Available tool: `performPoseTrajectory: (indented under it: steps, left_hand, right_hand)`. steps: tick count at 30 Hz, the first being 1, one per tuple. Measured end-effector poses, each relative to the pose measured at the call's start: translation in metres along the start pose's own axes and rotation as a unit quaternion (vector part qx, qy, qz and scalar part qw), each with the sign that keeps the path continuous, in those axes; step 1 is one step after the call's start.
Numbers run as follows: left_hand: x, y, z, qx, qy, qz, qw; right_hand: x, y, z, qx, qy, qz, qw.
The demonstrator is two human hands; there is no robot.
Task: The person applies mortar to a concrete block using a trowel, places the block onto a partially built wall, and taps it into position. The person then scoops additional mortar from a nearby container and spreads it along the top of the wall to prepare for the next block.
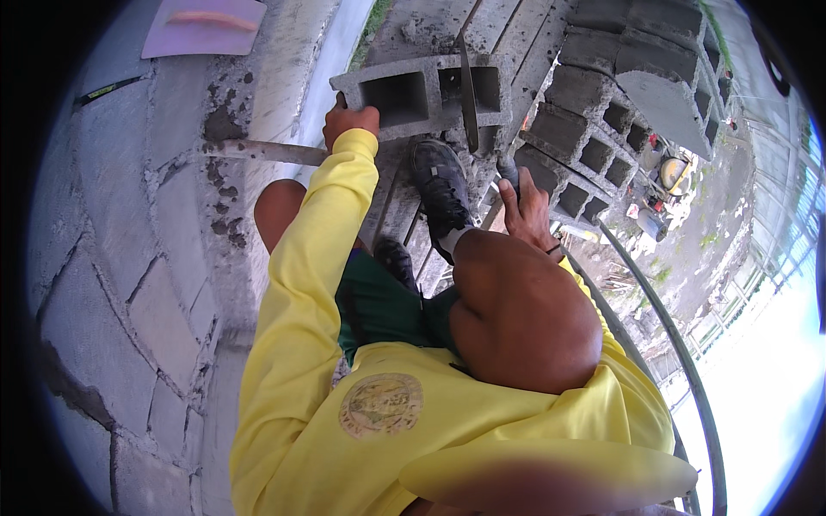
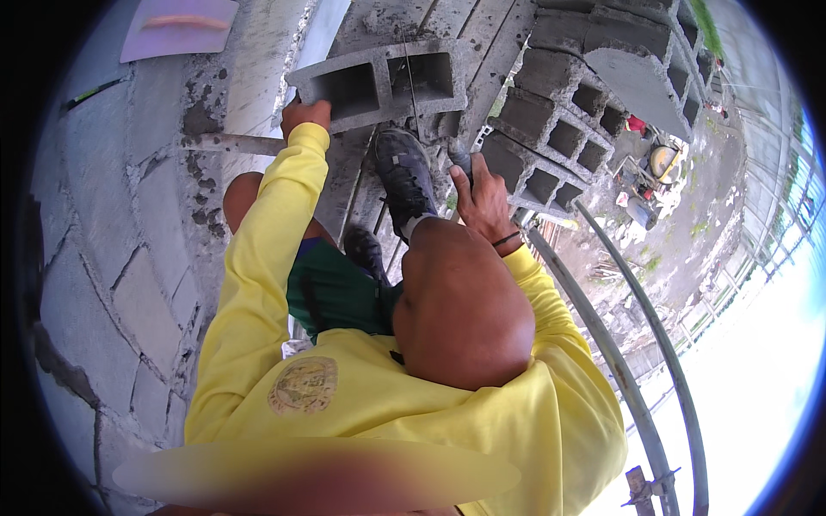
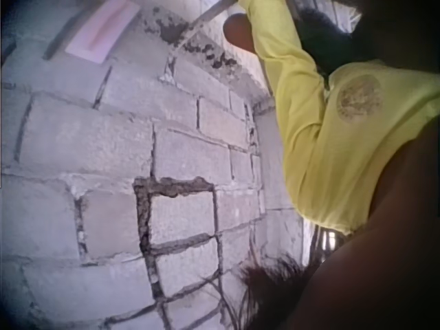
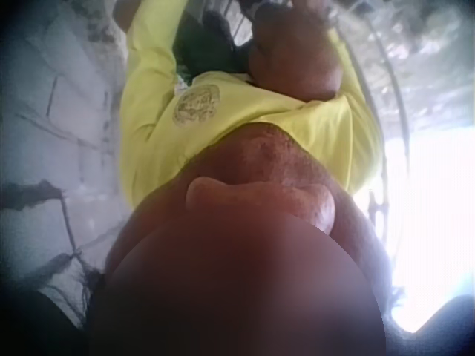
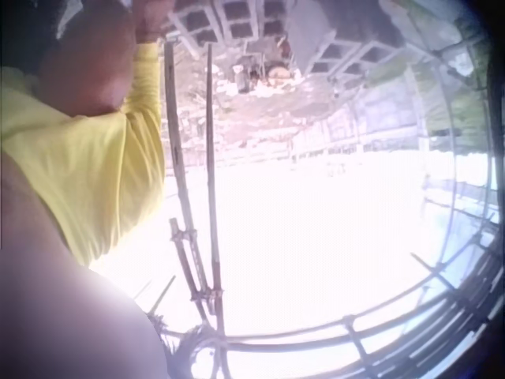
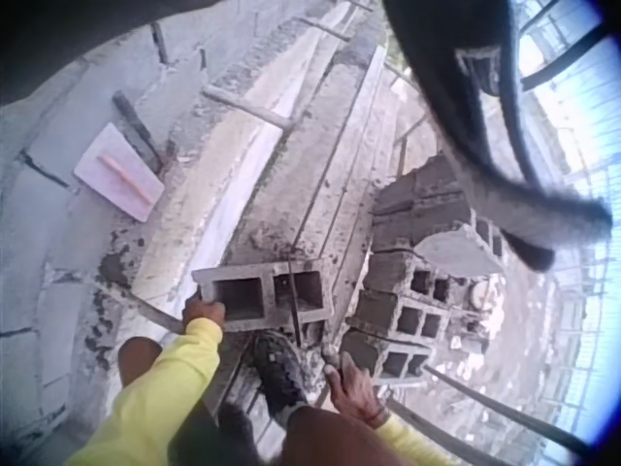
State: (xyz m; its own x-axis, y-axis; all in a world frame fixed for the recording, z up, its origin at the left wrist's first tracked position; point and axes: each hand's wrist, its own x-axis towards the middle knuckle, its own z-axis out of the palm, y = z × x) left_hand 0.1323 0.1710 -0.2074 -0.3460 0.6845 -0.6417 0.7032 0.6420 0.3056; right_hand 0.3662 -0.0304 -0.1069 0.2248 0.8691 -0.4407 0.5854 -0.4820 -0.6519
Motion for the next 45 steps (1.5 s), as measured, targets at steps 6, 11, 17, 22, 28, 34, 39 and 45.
performPoseTrajectory:
  steps: [6,11,17,22,28,34,39,45]
  left_hand:
    - [0.005,-0.003,0.002,-0.012,-0.008,-0.005,1.0]
    - [0.004,-0.005,0.001,-0.014,-0.004,-0.01,1.0]
    - [0.004,-0.001,-0.001,-0.021,-0.002,-0.004,1.0]
    - [0.004,-0.002,0.001,-0.019,-0.009,-0.032,0.999]
    - [0.003,-0.004,0.002,-0.036,0.013,-0.02,0.999]
    - [0.004,0.001,0.0,-0.005,-0.004,-0.036,0.999]
    - [0.005,-0.002,0.006,-0.02,0.008,-0.046,0.999]
    - [0.02,-0.012,0.016,-0.036,0.006,-0.022,0.999]
  right_hand:
    - [-0.001,0.006,0.011,-0.006,0.022,-0.044,0.999]
    - [0.0,0.013,0.014,0.015,0.037,-0.094,0.995]
    - [0.002,0.015,0.016,-0.024,0.035,-0.067,0.997]
    - [0.003,0.021,0.018,-0.021,0.04,-0.078,0.996]
    - [-0.004,0.033,0.018,0.172,0.088,-0.096,0.976]
    - [-0.003,0.044,0.019,0.084,0.085,-0.021,0.993]
    - [0.002,0.04,0.019,0.067,0.109,-0.032,0.991]
    - [0.0,0.039,0.017,0.118,0.09,0.013,0.989]
